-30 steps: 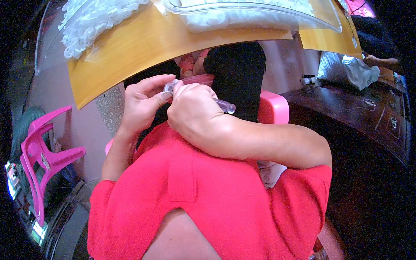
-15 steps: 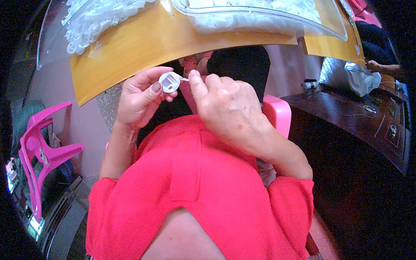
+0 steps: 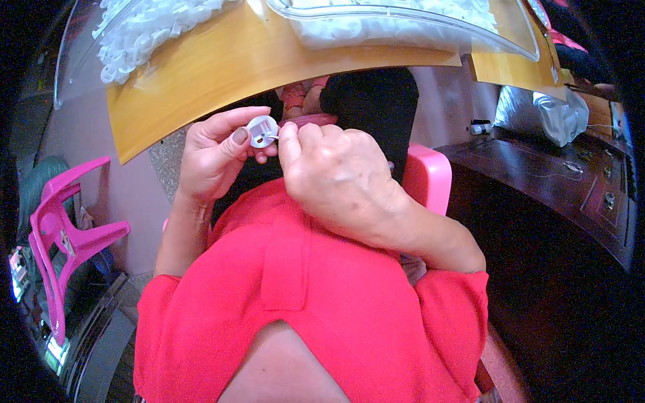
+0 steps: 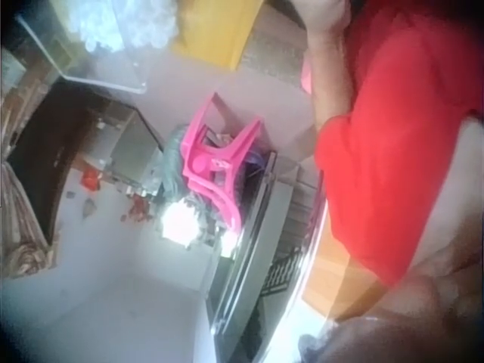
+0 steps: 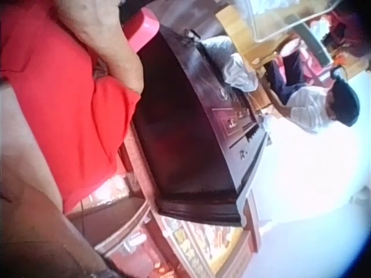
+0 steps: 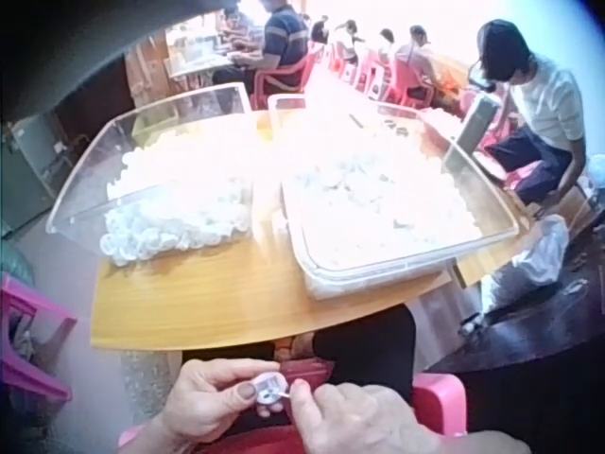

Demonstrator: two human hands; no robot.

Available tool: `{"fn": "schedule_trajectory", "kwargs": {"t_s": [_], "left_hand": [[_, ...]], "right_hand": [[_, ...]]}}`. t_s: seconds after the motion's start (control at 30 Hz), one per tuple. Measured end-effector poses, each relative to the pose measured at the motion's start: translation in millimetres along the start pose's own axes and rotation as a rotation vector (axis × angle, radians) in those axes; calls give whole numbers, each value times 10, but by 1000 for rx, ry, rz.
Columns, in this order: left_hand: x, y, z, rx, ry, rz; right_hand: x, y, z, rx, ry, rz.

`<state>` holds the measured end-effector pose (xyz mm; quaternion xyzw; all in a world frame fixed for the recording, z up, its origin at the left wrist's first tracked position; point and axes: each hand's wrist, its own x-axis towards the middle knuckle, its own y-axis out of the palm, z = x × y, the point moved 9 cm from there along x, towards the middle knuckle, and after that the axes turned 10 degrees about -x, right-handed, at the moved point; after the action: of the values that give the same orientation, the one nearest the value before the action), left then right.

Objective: The person assembles plastic components by taking small white plastic parts and inserting metal pins into them by hand.

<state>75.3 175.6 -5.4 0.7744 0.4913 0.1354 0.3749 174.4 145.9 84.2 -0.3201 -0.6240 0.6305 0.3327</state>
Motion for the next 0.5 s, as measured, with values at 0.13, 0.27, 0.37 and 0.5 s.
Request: {"fn": "schedule_trajectory", "kwargs": {"t_s": [0.13, 0.27, 0.37, 0.5], "left_hand": [[1, -2, 34, 31, -15, 62], [-9, 41, 33, -30, -24, 14], [-17, 37, 64, -75, -57, 0], [-37, 56, 71, -47, -65, 9]], "right_hand": [[6, 14, 31, -24, -20, 22], [14, 19, 61, -44, -57, 42], [32, -32, 124, -125, -130, 1], [32, -60, 208, -194, -265, -12]]}}
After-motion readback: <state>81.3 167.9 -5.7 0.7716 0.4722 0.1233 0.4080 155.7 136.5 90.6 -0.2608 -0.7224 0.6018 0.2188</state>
